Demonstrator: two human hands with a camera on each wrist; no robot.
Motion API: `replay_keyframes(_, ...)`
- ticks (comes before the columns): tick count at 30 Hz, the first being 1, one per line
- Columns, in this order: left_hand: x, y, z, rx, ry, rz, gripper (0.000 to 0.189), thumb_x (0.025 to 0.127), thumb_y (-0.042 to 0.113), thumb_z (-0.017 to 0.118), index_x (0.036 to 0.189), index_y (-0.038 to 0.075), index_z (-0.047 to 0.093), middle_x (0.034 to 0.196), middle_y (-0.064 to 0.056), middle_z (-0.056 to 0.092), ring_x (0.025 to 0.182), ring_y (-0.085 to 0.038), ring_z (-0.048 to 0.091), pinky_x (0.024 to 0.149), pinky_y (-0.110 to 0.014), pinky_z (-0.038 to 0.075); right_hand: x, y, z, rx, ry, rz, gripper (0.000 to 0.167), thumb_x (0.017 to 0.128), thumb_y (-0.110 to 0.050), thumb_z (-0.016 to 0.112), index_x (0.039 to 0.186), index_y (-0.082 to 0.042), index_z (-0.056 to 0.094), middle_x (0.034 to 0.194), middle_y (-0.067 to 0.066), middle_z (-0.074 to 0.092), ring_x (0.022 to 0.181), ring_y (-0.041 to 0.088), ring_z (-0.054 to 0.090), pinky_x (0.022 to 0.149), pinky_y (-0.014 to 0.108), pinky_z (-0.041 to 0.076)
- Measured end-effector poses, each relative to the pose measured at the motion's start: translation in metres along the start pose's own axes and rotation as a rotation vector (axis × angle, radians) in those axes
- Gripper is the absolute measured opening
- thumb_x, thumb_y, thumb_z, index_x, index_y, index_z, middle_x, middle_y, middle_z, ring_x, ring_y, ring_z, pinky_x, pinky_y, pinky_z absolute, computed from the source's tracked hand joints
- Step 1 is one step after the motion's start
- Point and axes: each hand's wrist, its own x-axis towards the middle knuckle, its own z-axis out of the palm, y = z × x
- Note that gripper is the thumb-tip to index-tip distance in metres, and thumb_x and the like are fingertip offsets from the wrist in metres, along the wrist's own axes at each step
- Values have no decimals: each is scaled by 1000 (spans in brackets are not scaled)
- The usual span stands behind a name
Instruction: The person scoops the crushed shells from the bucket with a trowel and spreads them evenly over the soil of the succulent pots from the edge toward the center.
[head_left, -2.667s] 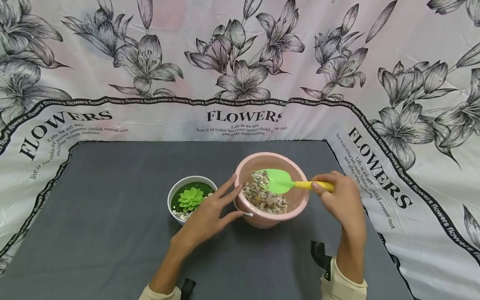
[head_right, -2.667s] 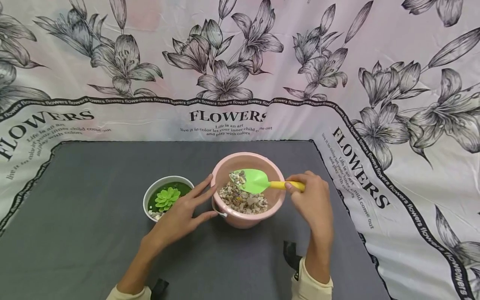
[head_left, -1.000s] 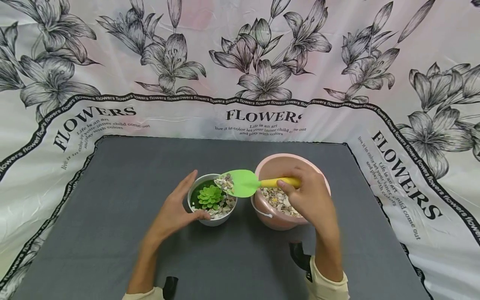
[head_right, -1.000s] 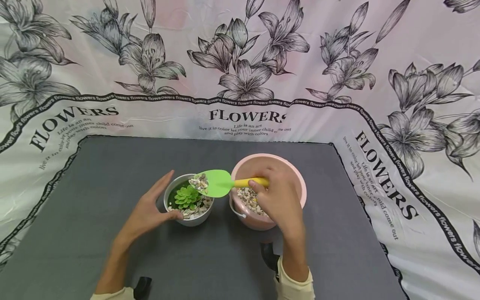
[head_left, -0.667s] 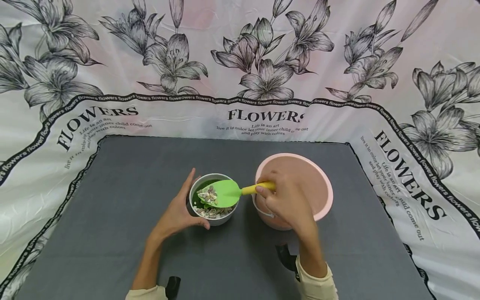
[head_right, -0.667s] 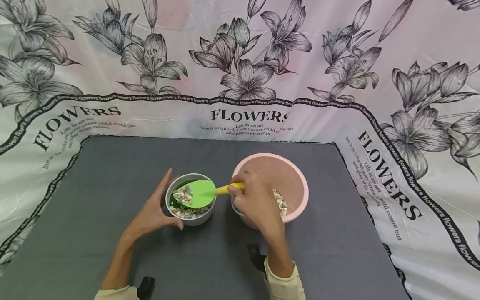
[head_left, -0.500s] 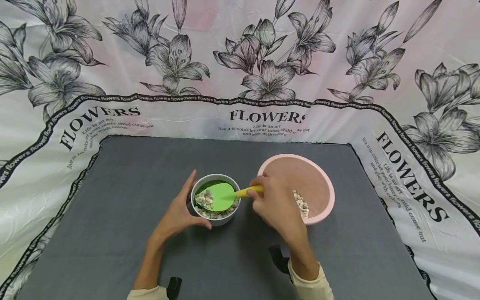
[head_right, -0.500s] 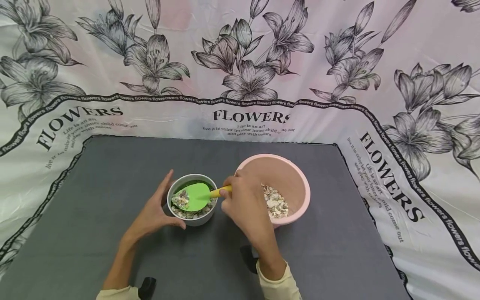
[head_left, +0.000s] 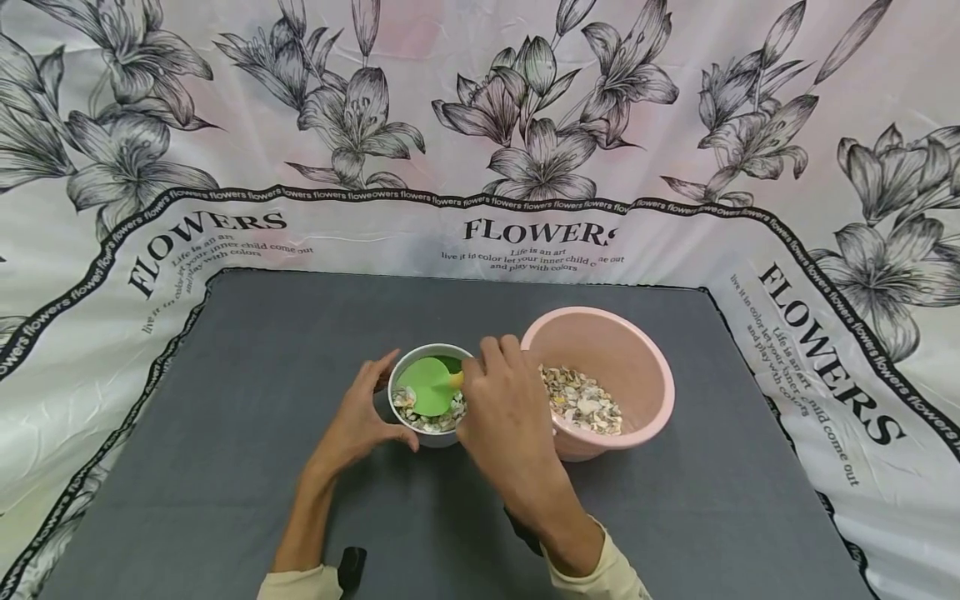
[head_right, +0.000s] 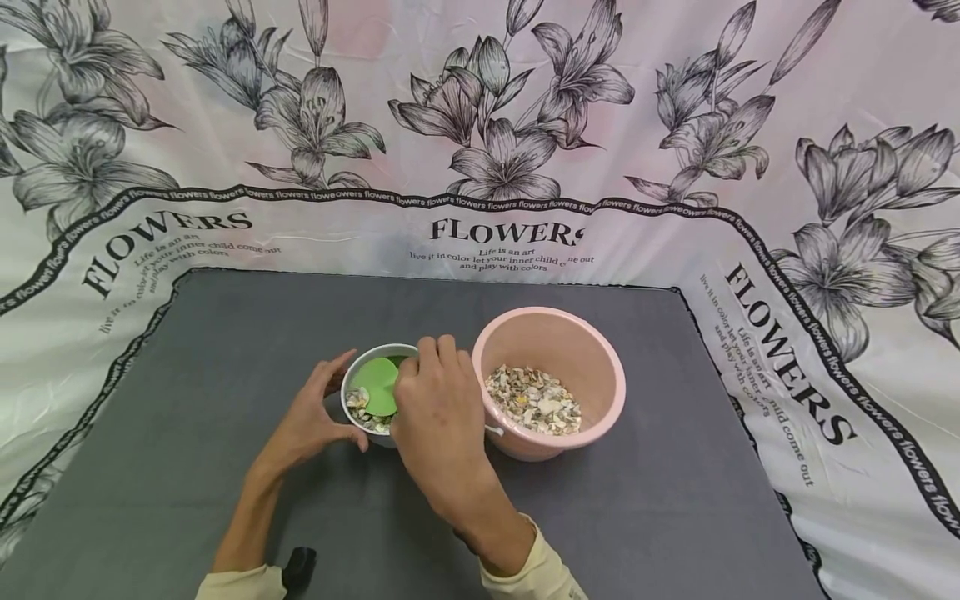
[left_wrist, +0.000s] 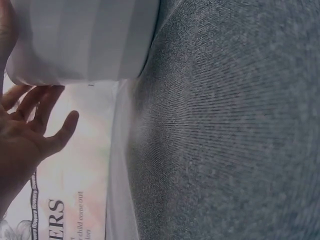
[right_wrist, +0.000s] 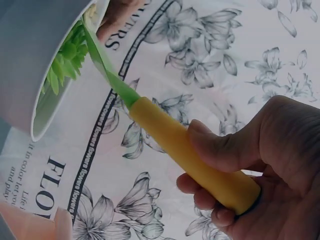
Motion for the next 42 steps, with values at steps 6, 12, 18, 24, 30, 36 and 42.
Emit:
replay_keyframes(6, 3, 1, 2, -8, 15, 1, 108, 50, 21, 102, 142, -6, 52, 143, -25, 55, 134, -42, 57, 115, -56, 47, -4, 4, -2, 19, 55, -25, 29, 62, 2, 85, 88, -6, 77, 83, 6, 60, 81, 25, 52, 68, 36, 44)
replay_keyframes(12, 0, 9, 4, -20, -5, -44, 109, 51, 20, 103, 143, -1, 47, 145, -23, 60, 132, -39, 62, 109, -54, 52, -11, 11, -5, 65, 125, -20, 25, 68, 4, 83, 91, -5, 78, 82, 6, 59, 78, 26, 50, 67, 36, 43)
replay_keyframes(18, -2, 13, 8, 46, 16, -24, 117, 47, 21, 104, 146, -6, 49, 131, -21, 57, 122, -37, 62, 105, -56, 53, -23, 25, -10, 194, 164, 56, 21, 76, 0, 86, 95, -2, 78, 83, 9, 59, 77, 27, 51, 70, 38, 45)
replay_keyframes(24, -1, 14, 7, 69, -17, -24, 116, 53, 21, 104, 150, -3, 45, 137, -22, 54, 127, -39, 58, 108, -61, 50, -31, 68, -26, 359, 276, 188, 14, 86, -2, 81, 99, 0, 78, 86, 12, 65, 82, 29, 60, 71, 38, 50)
replay_keyframes(30, -3, 18, 1, -26, 25, 76, 124, 67, 58, 92, 166, 20, 28, 156, -20, 45, 148, -42, 42, 121, -68, 33, -49, 131, -53, 351, 407, 189, 16, 84, 2, 82, 99, 6, 80, 80, 18, 65, 78, 30, 51, 70, 32, 35)
replay_keyframes(36, 9, 49, 13, 26, 189, 296, 96, 86, 71, 68, 157, 11, 47, 162, -14, 45, 156, -38, 34, 124, -62, 31, -65, 168, -53, 201, 288, 126, 18, 77, 11, 81, 94, 7, 79, 79, 18, 62, 74, 34, 48, 70, 39, 37)
replay_keyframes(42, 24, 92, 43, 113, 133, 373, 72, 91, 42, 80, 152, 12, 55, 159, -14, 50, 154, -34, 42, 132, -52, 26, -66, 176, -26, 28, 138, 148, 14, 75, 11, 78, 89, 10, 75, 79, 20, 60, 79, 43, 52, 71, 51, 46)
